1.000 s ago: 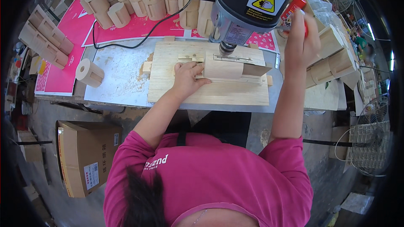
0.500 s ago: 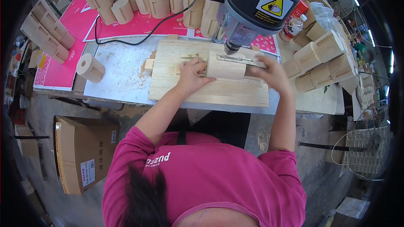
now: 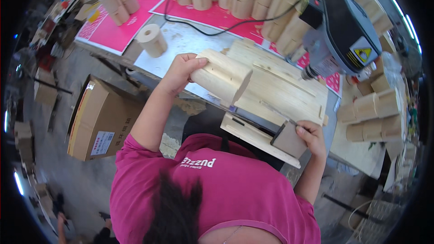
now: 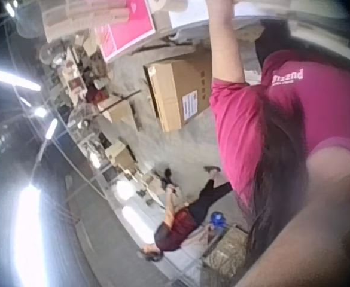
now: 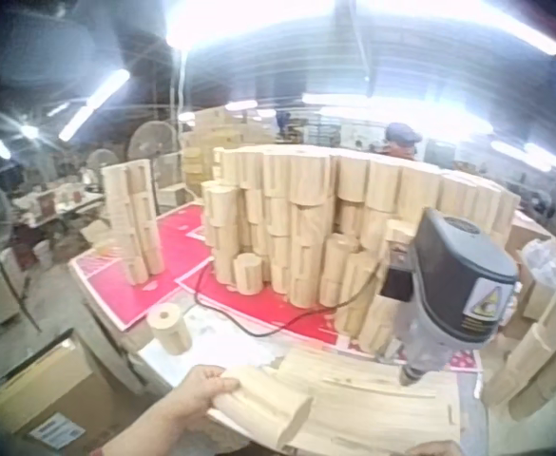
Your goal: Machining grooves into wooden cylindrical blocks using a drill press and a wooden jig.
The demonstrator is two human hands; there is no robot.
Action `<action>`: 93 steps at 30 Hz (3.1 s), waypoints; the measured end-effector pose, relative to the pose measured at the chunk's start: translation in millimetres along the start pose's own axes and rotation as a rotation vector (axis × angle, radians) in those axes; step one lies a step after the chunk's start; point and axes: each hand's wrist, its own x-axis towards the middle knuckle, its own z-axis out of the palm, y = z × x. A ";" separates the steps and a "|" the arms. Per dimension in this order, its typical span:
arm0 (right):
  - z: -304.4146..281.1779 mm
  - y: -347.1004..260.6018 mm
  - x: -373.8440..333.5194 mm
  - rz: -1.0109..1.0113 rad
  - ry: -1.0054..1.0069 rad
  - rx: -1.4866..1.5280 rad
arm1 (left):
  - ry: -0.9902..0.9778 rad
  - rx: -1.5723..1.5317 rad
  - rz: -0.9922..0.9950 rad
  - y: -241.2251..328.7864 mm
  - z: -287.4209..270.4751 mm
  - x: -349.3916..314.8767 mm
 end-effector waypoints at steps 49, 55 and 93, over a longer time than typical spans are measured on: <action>14.2 29.0 18.8 0.123 0.025 -0.019 | 0.766 1.615 0.257 153.4 -95.8 77.0; 11.6 29.8 21.9 0.129 0.039 0.003 | 0.530 1.144 0.572 130.2 -51.2 140.4; 9.2 40.2 24.0 0.044 -0.025 0.049 | 0.438 0.512 0.496 -40.4 -87.4 298.6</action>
